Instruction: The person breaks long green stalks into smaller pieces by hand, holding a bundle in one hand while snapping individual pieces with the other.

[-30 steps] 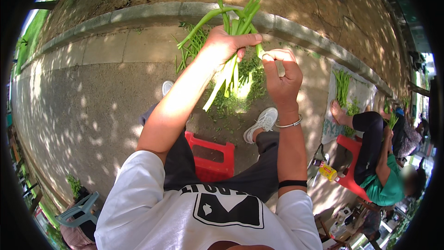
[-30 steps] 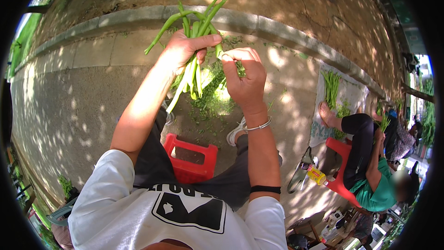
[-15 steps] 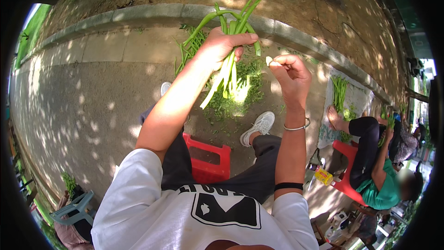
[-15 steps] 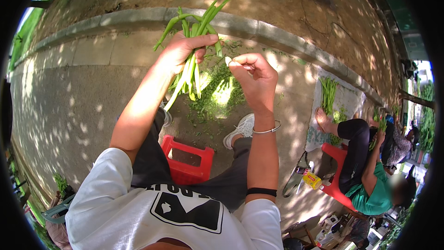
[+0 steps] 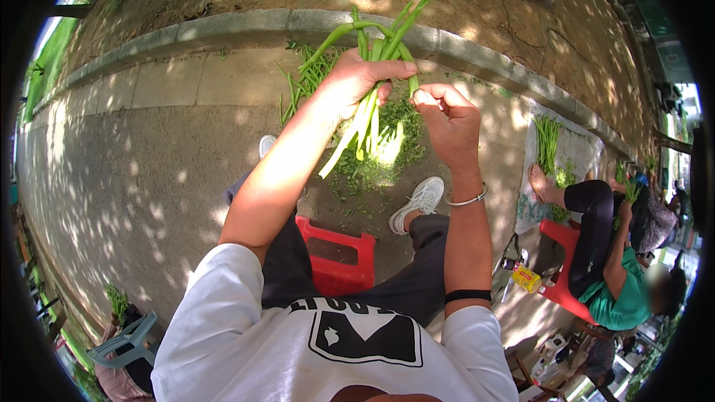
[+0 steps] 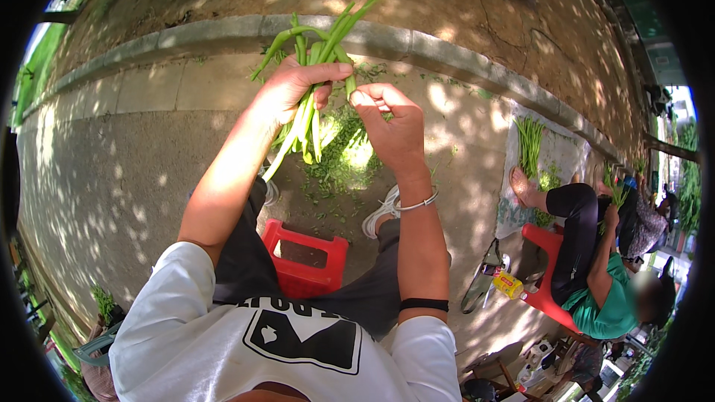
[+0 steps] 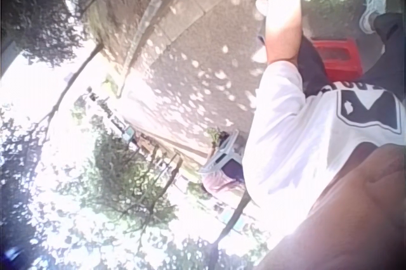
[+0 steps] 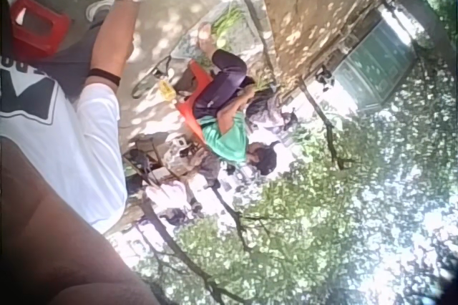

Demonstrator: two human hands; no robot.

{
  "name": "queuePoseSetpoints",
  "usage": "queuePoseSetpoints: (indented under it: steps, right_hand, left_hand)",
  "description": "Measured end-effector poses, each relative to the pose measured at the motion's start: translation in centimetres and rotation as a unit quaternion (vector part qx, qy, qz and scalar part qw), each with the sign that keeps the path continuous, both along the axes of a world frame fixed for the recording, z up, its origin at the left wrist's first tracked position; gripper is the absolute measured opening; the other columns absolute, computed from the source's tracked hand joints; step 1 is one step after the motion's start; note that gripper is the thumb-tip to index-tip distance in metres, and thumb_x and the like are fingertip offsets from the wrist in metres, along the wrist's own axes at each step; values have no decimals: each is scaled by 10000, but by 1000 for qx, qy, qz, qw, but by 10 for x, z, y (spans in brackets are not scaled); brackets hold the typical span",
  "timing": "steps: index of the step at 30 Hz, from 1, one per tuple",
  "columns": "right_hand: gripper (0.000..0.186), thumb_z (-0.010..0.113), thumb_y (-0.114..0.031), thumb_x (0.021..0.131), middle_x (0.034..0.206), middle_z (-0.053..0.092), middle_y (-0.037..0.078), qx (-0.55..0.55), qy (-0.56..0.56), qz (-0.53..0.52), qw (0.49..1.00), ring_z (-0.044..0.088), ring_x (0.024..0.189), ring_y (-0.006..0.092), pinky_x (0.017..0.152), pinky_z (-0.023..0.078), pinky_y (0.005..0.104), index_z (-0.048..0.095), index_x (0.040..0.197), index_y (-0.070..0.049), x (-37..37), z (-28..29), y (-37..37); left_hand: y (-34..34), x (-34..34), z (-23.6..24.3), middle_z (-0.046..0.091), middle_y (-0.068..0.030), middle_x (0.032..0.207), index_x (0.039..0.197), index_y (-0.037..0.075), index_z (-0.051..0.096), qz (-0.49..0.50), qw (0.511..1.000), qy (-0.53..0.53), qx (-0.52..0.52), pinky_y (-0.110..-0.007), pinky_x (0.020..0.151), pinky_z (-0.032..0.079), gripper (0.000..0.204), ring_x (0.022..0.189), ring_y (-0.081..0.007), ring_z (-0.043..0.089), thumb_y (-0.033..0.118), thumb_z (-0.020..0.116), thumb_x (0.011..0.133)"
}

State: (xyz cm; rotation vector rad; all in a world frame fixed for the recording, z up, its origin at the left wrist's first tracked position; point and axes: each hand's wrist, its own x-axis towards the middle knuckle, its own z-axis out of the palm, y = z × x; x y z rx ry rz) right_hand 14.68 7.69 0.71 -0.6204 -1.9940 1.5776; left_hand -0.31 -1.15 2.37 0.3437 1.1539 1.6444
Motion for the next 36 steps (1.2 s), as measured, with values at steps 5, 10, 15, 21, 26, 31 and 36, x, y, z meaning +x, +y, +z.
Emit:
queuePoseSetpoints:
  steps: [5, 10, 15, 21, 26, 31, 36]
  right_hand:
    - [122, 611, -96, 833, 762, 614, 39, 73, 30, -14, 997, 546, 708, 84, 652, 445, 233, 627, 881, 15, -1, 3, -2]
    - [114, 598, -96, 850, 755, 596, 14, 24, 76, -31, 996, 527, 712, 67, 648, 420, 208, 619, 879, 12, -4, 1, -4]
    - [115, 600, -105, 861, 767, 587, -14, -96, 104, -30, 989, 493, 694, 46, 633, 398, 187, 616, 897, 3, -7, 4, -6]
    - [78, 600, -67, 852, 816, 592, 3, 13, 166, -137, 977, 493, 699, 51, 630, 403, 187, 607, 883, 4, -14, -1, -21]
    - [79, 584, -61, 860, 867, 600, 25, 36, 186, -161, 968, 490, 728, 57, 647, 408, 195, 595, 906, 1, -15, -1, -23]
    - [92, 569, -70, 868, 899, 619, 64, -7, 260, -217, 941, 550, 774, 83, 724, 458, 229, 590, 902, 13, -12, 11, -13]
    - [122, 579, -65, 854, 887, 627, 84, -100, 217, -101, 966, 568, 761, 96, 717, 470, 230, 585, 939, 22, 2, 5, 4]
  left_hand:
    - [-2, -1, 0, 489, 7, 495, 774, 29, 570, -7, 1000, 20, 17, -189, 324, 359, 133, 358, -59, 445, 63, 698, 757]
    - [-2, 1, 3, 488, 10, 520, 812, 14, 571, 2, 999, -13, 40, -183, 331, 362, 133, 373, -51, 443, 66, 686, 770]
    - [-2, 1, -2, 487, 11, 543, 882, -5, 583, -2, 995, -75, 62, -182, 342, 354, 137, 385, -47, 432, 53, 662, 787]
    - [0, 8, -8, 528, -5, 644, 924, -4, 586, 15, 986, -137, 95, -183, 372, 345, 122, 428, -43, 433, 49, 623, 820]
    - [0, 9, -8, 535, -13, 693, 915, 0, 583, -7, 979, -173, 111, -178, 390, 342, 94, 451, -42, 429, 59, 598, 843]
    - [-1, -2, -12, 530, -15, 683, 893, 11, 575, 27, 974, -200, 99, -183, 382, 345, 72, 443, -42, 436, 58, 599, 845]
    - [-5, -5, -11, 557, -32, 700, 897, 3, 571, 21, 977, -179, 118, -184, 365, 357, 80, 436, -49, 455, 45, 603, 837]
